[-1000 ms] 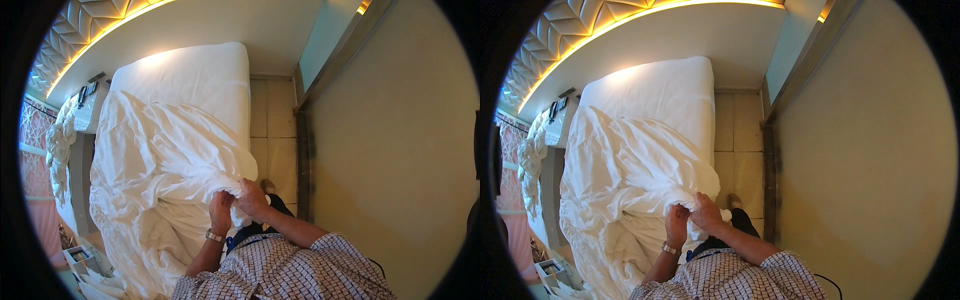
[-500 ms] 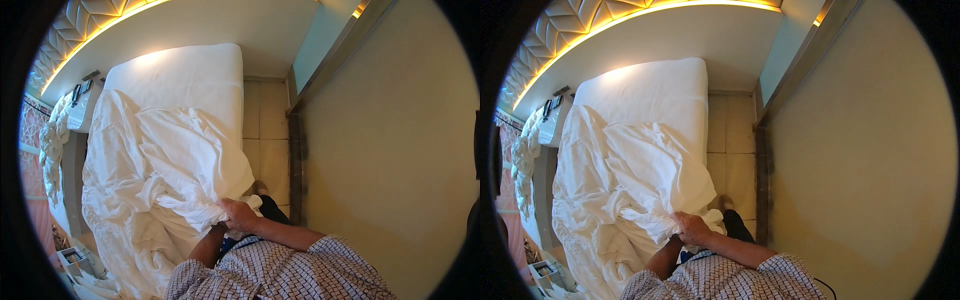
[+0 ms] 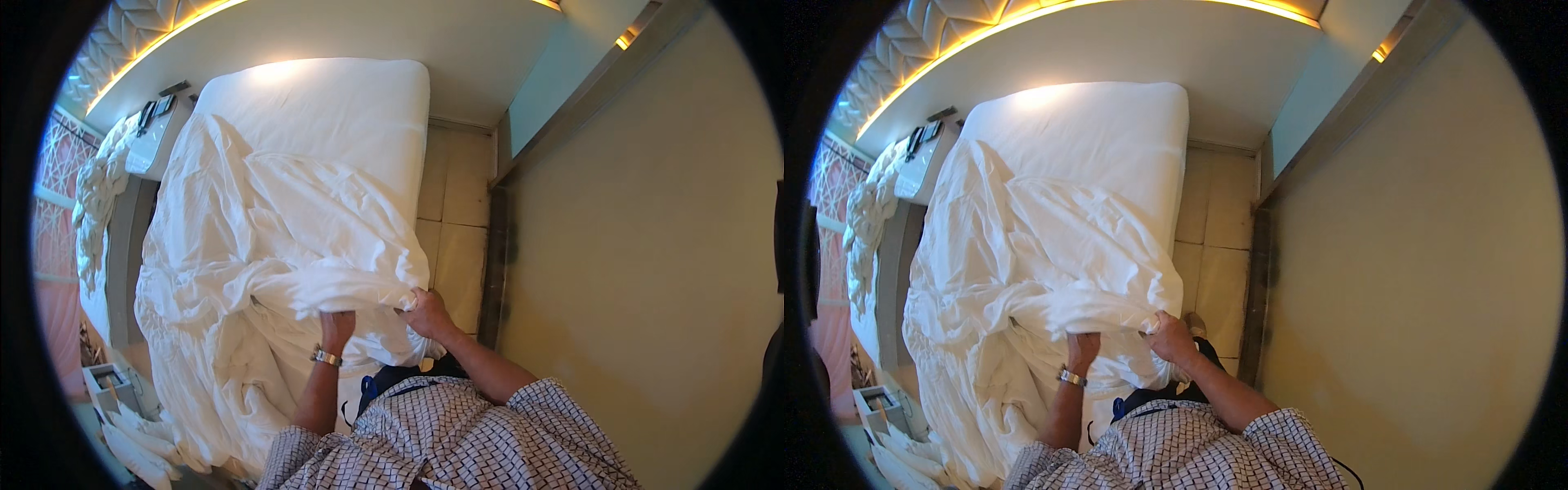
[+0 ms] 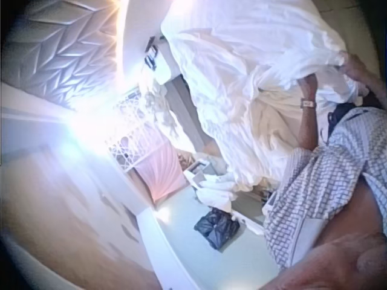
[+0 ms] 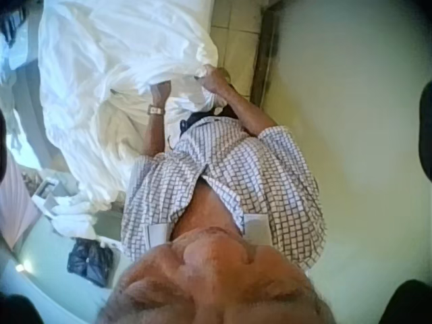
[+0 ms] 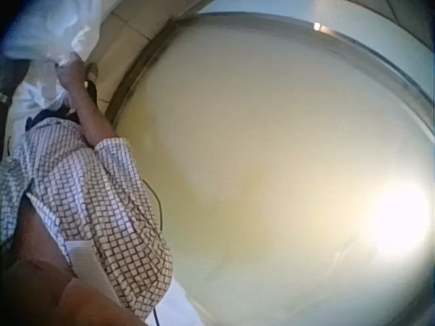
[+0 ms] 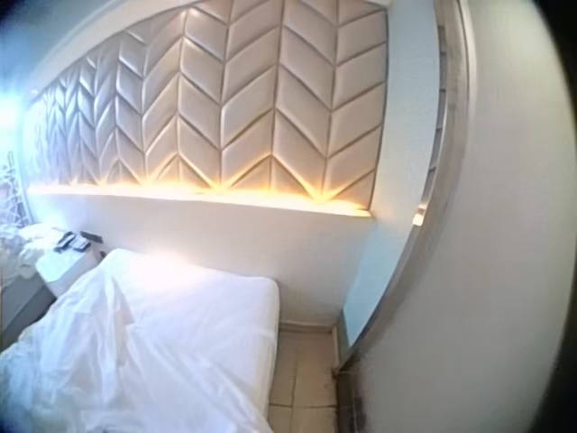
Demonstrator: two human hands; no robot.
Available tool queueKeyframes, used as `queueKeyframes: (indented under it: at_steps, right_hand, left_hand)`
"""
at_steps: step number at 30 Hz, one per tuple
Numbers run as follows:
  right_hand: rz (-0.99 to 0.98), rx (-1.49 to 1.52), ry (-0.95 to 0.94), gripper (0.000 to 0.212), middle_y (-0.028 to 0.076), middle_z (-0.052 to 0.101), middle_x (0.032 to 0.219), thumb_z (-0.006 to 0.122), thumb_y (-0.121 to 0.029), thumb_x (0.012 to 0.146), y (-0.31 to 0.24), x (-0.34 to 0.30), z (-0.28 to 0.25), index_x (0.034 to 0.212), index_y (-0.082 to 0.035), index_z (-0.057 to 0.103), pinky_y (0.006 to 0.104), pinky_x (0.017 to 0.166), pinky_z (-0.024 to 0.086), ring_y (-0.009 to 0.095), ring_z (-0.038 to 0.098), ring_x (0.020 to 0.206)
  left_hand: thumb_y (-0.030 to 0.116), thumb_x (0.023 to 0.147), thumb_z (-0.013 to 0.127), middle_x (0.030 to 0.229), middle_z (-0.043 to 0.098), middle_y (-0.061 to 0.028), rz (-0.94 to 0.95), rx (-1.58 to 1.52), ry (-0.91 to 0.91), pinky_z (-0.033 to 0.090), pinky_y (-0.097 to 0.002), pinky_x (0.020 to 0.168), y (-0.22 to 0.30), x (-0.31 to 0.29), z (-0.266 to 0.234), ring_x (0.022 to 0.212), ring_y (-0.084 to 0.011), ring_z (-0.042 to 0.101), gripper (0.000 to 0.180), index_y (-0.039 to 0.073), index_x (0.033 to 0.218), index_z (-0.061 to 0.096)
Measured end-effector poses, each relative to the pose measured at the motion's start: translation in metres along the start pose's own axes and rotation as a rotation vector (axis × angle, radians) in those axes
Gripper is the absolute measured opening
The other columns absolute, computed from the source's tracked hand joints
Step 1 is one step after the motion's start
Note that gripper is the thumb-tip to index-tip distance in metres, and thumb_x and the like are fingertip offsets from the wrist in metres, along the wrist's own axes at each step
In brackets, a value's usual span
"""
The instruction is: The person spreads a white duvet over a mattress, repeatedly lifting, shaking, and smoothing the fabric to cover the surface. The duvet is adjusted multiple times to align edges and remove wrinkles, but the final state is not shown.
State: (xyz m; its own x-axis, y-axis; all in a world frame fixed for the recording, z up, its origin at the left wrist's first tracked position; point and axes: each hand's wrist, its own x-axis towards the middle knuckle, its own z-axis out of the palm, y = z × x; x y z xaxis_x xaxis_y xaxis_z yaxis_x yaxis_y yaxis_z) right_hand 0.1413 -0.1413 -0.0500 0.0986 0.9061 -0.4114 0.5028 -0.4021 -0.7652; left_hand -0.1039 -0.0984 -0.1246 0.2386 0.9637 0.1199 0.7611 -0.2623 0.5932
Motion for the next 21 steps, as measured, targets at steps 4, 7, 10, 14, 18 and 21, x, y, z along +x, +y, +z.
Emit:
queueKeyframes:
  at_steps: [4, 7, 10, 14, 18, 21]
  right_hand:
    - [-0.012, -0.026, 0.01, 0.051, 0.022, 0.073, 0.103, 0.079, -0.03, 0.082, -0.015, 0.007, -0.008, 0.12, 0.001, 0.064, 0.0385, 0.085, 0.056, 0.033, 0.071, 0.096]
    - [0.02, 0.096, -0.046, 0.052, 0.021, 0.073, 0.107, 0.078, -0.029, 0.083, -0.023, 0.02, -0.006, 0.123, 0.001, 0.063, 0.037, 0.087, 0.055, 0.029, 0.071, 0.098]
    - [0.053, 0.141, -0.053, 0.05, 0.017, 0.073, 0.11, 0.078, -0.027, 0.084, -0.034, 0.025, -0.026, 0.124, 0.0, 0.064, 0.0358, 0.088, 0.054, 0.025, 0.071, 0.098]
    - [0.056, 0.158, -0.057, 0.05, 0.015, 0.073, 0.111, 0.078, -0.026, 0.084, -0.012, 0.031, -0.029, 0.124, 0.0, 0.064, 0.036, 0.088, 0.054, 0.023, 0.07, 0.096]
    - [0.095, 0.211, -0.151, 0.05, 0.014, 0.073, 0.109, 0.079, -0.026, 0.084, -0.033, 0.023, -0.031, 0.123, 0.001, 0.064, 0.0359, 0.087, 0.055, 0.022, 0.069, 0.095]
    - [0.108, 0.19, -0.243, 0.05, 0.013, 0.073, 0.108, 0.08, -0.027, 0.082, -0.046, 0.021, -0.033, 0.121, 0.0, 0.065, 0.0358, 0.086, 0.055, 0.022, 0.069, 0.094]
  left_hand:
    - [0.009, 0.079, 0.068, 0.113, 0.068, -0.0196, 0.061, 0.244, 0.199, 0.038, -0.0573, 0.104, 0.048, 0.054, -0.056, 0.118, -0.0413, 0.056, 0.03, 0.005, 0.109, 0.071]
    - [0.012, 0.079, 0.069, 0.12, 0.066, -0.0189, 0.132, 0.213, 0.144, 0.03, -0.0628, 0.109, 0.028, 0.065, -0.056, 0.125, -0.0414, 0.05, 0.031, 0.006, 0.109, 0.07]
    - [0.018, 0.081, 0.07, 0.101, 0.071, -0.0203, -0.058, 0.186, -0.209, 0.05, -0.0543, 0.09, 0.031, 0.061, -0.059, 0.1, -0.0409, 0.065, 0.03, 0.006, 0.108, 0.071]
    - [0.033, 0.082, 0.073, 0.081, 0.071, -0.0169, 0.03, 0.209, -0.639, 0.056, -0.0487, 0.077, 0.09, 0.052, -0.107, 0.082, -0.0384, 0.069, 0.025, 0.008, 0.087, 0.074]
    - [0.033, 0.078, 0.08, 0.122, 0.066, -0.0186, 0.377, 0.001, -0.202, 0.047, -0.048, 0.102, 0.14, 0.059, -0.135, 0.116, -0.0377, 0.061, 0.059, 0.006, 0.127, 0.062]
    - [0.031, 0.076, 0.083, 0.141, 0.053, -0.0178, 0.435, 0.129, -0.304, 0.036, -0.0497, 0.113, 0.138, 0.068, -0.115, 0.132, -0.0393, 0.048, 0.085, 0.005, 0.145, 0.041]
